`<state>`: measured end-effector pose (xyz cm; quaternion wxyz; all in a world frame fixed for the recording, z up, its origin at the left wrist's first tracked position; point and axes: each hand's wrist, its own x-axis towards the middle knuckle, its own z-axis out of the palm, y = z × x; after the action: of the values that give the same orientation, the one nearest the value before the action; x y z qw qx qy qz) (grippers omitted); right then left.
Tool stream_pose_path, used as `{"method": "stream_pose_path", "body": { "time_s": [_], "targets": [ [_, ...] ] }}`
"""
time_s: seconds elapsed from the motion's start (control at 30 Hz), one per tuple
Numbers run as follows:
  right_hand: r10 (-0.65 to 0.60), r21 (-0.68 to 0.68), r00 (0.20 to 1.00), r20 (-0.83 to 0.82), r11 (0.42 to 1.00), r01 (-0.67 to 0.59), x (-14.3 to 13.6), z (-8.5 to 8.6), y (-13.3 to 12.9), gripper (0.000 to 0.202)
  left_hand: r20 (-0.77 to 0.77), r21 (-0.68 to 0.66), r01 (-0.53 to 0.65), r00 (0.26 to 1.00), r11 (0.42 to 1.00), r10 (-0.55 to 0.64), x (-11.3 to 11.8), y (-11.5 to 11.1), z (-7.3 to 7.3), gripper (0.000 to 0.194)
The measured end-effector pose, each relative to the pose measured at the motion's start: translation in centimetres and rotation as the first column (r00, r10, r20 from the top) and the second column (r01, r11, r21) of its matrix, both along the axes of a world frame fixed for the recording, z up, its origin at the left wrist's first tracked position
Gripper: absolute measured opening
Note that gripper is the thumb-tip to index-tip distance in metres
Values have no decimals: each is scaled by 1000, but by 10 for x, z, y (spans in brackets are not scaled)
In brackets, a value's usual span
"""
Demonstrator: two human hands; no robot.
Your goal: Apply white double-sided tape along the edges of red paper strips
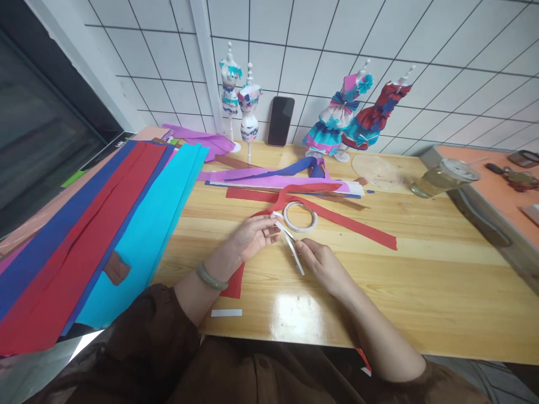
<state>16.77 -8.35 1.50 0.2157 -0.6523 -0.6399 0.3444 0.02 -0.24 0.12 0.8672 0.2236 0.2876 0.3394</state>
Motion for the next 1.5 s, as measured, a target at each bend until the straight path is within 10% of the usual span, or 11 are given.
{"method": "stream_pose_path", "body": {
  "time_s": [1.5],
  "targets": [
    [24,25,999,45,999,-25,-2,0,-2,41,-176,216,-63,979,974,102,4,-2,-3,11]
  ]
}}
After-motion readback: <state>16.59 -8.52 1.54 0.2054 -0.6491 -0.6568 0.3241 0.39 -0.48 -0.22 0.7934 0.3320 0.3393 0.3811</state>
